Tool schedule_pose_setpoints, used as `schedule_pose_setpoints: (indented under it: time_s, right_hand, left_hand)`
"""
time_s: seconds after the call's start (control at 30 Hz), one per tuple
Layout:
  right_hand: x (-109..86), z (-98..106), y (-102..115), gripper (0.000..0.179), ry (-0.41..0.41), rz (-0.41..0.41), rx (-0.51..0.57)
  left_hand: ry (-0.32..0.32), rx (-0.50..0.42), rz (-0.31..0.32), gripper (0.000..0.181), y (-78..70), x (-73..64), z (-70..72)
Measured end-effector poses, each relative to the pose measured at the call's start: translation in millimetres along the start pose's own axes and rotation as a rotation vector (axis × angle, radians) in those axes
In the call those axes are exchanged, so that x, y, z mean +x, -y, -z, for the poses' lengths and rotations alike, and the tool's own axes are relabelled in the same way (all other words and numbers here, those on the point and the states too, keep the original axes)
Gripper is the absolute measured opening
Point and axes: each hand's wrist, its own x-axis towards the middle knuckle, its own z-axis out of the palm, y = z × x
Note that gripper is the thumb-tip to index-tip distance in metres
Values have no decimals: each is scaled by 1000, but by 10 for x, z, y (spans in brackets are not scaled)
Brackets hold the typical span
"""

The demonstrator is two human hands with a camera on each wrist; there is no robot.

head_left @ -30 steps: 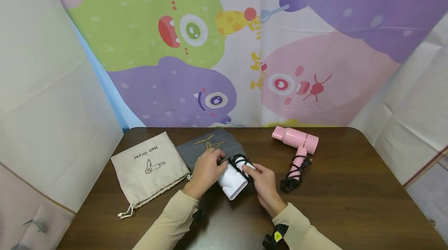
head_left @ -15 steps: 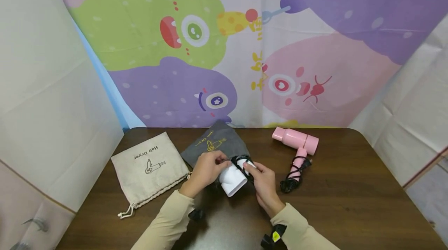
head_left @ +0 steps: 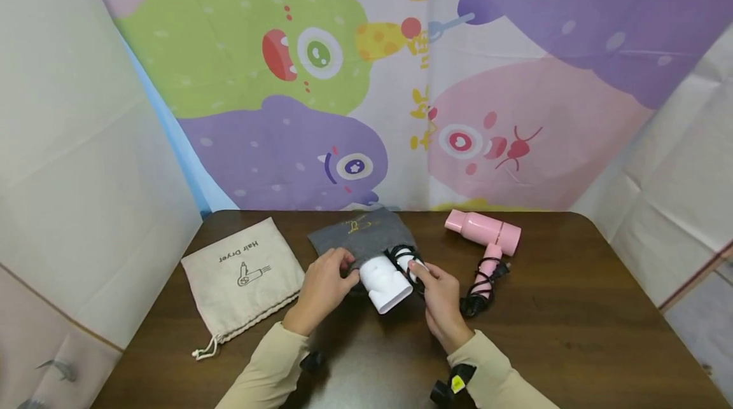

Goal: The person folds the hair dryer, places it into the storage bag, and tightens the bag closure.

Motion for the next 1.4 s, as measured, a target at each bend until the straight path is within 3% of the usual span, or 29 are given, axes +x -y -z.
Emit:
schedule_pose_setpoints:
  time_s: [0.17, 0.33, 0.4, 0.47, 0.6, 0.73, 0.87, 1.0, 1.23, 1.4]
  right_hand:
    - [30, -8, 4, 38, 1, -4, 17]
    - [22, -36, -38, 37, -10, 5, -29]
    - [16, -38, -61, 37, -7, 6, -53]
    - [9, -34, -80, 36, 1, 3, -68]
    - [-19, -36, -73, 37, 24, 6, -104]
    - [-48, -58, -36, 37, 51, 21, -140]
    - [-71, -80, -14, 35, 84, 29, -151]
    - [-73, -94, -30, 34, 88, 40, -162]
    - [-45, -182, -105, 33, 93, 70, -145]
    - [-40, -301, -181, 33, 93, 85, -94]
  left_hand:
    - [46, -9, -24, 16, 21, 8, 23]
    - [243, -172, -16, 11, 59, 48, 98]
    - [285, -209, -14, 12, 51, 54, 121]
    - [264, -197, -19, 13, 28, 56, 114]
    - [150, -148, -11, 16, -48, 96, 61]
    - [50, -92, -38, 19, -125, 220, -18]
    - [3, -8, -86, 16, -176, 361, -97]
    - [18, 16, -117, 9, -223, 441, -126]
    - [122, -125, -105, 8, -304, 431, -109]
    - [179, -177, -70, 10, -309, 381, -97]
